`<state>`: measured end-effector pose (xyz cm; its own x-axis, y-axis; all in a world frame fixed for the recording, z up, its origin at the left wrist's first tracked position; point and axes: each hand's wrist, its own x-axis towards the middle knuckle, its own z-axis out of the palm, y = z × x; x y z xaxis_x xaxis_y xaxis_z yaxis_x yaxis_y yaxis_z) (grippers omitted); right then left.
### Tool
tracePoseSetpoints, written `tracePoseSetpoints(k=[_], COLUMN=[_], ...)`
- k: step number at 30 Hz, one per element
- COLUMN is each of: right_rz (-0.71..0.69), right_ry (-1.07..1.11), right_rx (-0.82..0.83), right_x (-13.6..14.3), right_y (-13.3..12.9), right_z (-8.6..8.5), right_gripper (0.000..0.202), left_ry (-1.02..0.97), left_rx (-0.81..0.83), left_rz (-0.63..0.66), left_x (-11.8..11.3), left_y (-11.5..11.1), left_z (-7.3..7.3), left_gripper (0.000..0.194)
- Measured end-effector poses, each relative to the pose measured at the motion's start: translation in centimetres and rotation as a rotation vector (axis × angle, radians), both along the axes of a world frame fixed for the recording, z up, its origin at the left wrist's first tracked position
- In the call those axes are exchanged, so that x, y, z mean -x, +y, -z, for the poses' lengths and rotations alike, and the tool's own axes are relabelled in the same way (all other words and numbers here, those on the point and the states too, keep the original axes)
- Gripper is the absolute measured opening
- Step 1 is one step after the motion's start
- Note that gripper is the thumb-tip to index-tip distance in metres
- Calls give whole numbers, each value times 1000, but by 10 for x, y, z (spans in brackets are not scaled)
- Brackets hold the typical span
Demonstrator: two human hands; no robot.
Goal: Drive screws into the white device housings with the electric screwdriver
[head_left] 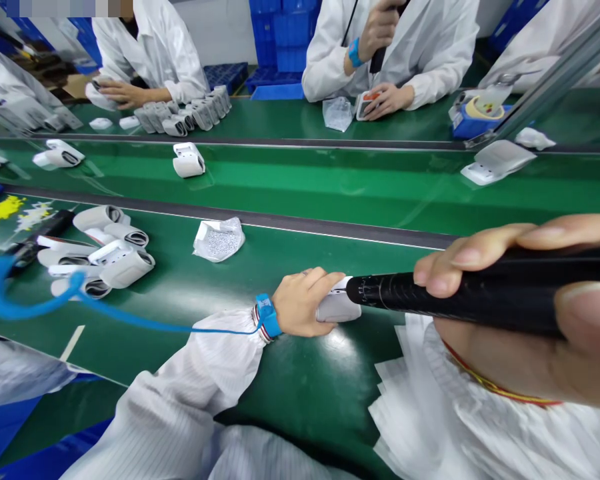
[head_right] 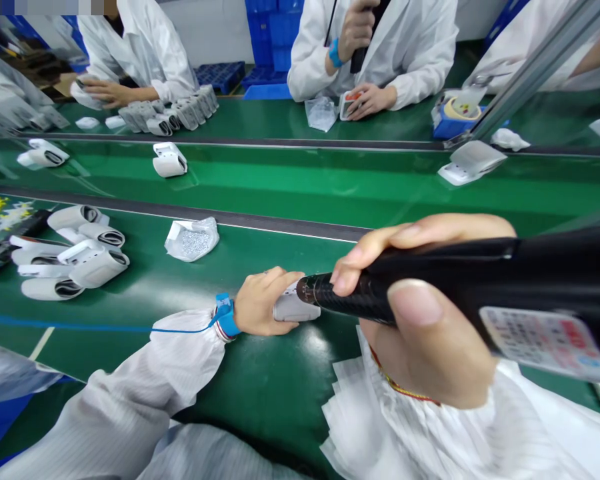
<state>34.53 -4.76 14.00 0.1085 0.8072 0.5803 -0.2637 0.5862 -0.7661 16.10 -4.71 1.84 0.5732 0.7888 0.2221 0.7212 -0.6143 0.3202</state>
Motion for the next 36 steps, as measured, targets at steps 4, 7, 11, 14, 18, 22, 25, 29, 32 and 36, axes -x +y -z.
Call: tracePoseSetpoints(k=[4,7,11,14,18,22,25,29,32,36], right_rz=[-111,-209,-161,-134,-140,-101,-82,-104,-102,-89], right_ry=[19,-57,-1,28,-18,-32,-5,38,50,52], right_rx=[-55,-88,-92,-66,-23,9,38,58,27,9], right_x=[1,-3,0,4,4,4,6,9,10,11], right_y=[2,5,5,3,0,-1,0,5,10,14], right_z=[6,11,12,10,9,8,7,7,9,11], right_gripper=[17,19,17,16,17,17,19,20,17,16], left_ry=[-11,-20,-22,-17,-12,6,53,91,92,100], left_rx=[11,3,26,47,45,40,35,11,-14,-27], left_rz=[0,-2,-7,-5,6,19,23,25,38,39], left_x=[1,1,1,0,1,1,0,-2,-3,-4], left_y=[1,2,2,2,2,2,1,1,0,0], left_z=[0,0,-1,-3,-3,-2,-3,-4,-5,-7], left_gripper=[72,72,73,74,74,74,72,72,69,66])
